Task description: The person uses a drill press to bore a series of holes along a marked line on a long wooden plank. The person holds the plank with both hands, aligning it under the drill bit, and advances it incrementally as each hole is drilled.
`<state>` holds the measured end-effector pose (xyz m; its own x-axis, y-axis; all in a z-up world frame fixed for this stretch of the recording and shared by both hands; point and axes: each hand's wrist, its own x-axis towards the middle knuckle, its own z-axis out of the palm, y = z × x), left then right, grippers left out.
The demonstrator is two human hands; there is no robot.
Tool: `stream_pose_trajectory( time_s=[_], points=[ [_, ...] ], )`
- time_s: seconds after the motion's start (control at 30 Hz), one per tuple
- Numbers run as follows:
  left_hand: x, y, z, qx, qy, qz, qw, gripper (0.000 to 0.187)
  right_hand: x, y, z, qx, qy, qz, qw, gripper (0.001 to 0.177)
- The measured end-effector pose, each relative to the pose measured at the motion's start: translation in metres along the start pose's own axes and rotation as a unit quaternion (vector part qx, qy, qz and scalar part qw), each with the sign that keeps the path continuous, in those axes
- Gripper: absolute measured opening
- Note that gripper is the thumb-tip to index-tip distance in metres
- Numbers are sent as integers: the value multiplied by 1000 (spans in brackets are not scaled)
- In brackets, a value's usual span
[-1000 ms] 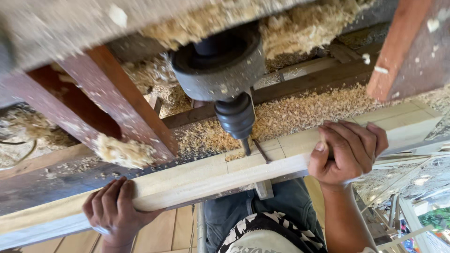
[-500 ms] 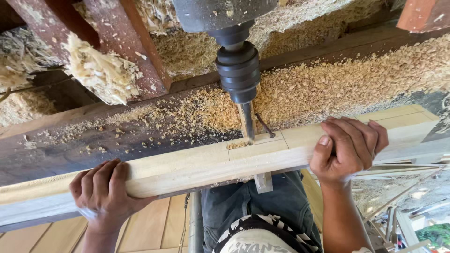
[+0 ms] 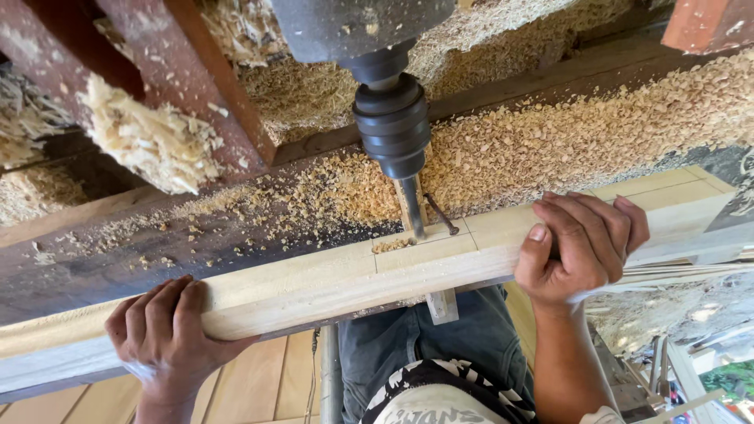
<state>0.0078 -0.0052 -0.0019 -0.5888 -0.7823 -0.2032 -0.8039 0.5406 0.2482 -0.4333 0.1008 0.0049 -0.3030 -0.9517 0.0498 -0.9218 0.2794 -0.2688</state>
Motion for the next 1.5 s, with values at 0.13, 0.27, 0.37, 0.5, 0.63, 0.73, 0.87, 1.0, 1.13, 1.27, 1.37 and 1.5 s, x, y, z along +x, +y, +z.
stream_pose_trajectory(
  time_s=[0.13,0.27,0.37,0.5,0.63,0.73,0.87,1.0,1.13,1.27,1.37,1.5],
  points=[
    [3,-2,-1,7,-11,-8,1000,82,9,-2,8,14,28,-6,999,32],
    [9,-5,3,8,-13,-7,1000,75,14,-3,7,11,14,1,1000,33],
    [13,-7,0,6,-12,-10,1000,76,24,-5,7,10,18,4,1000,33],
    [18,-10,0,14,-26,-19,999,78,34,-7,10,9,29,12,999,35],
    [24,-11,-1,5,-21,-12,1000,79,40,-6,7,-2,12,19,1000,36],
    [28,-11,-3,5,-22,-13,1000,78,46,-6,8,-4,9,19,1000,36],
    [34,-12,-3,2,-18,-10,1000,78,55,-7,9,-5,10,21,1000,35],
    [38,-13,-2,6,-7,-10,1000,78,64,-9,9,-6,8,21,1000,35],
    [41,-15,-1,5,-12,-20,1000,77,71,-11,9,-10,-1,23,1000,34],
    [44,-16,-3,2,-10,-22,1000,76,79,-12,10,-8,1,18,1000,34],
    [49,-16,-2,3,-2,-23,1000,76,85,-10,8,-9,-4,20,1000,33],
    [55,-14,-3,-7,15,-18,1000,73,91,-6,7,0,1,27,1000,33]
  ],
)
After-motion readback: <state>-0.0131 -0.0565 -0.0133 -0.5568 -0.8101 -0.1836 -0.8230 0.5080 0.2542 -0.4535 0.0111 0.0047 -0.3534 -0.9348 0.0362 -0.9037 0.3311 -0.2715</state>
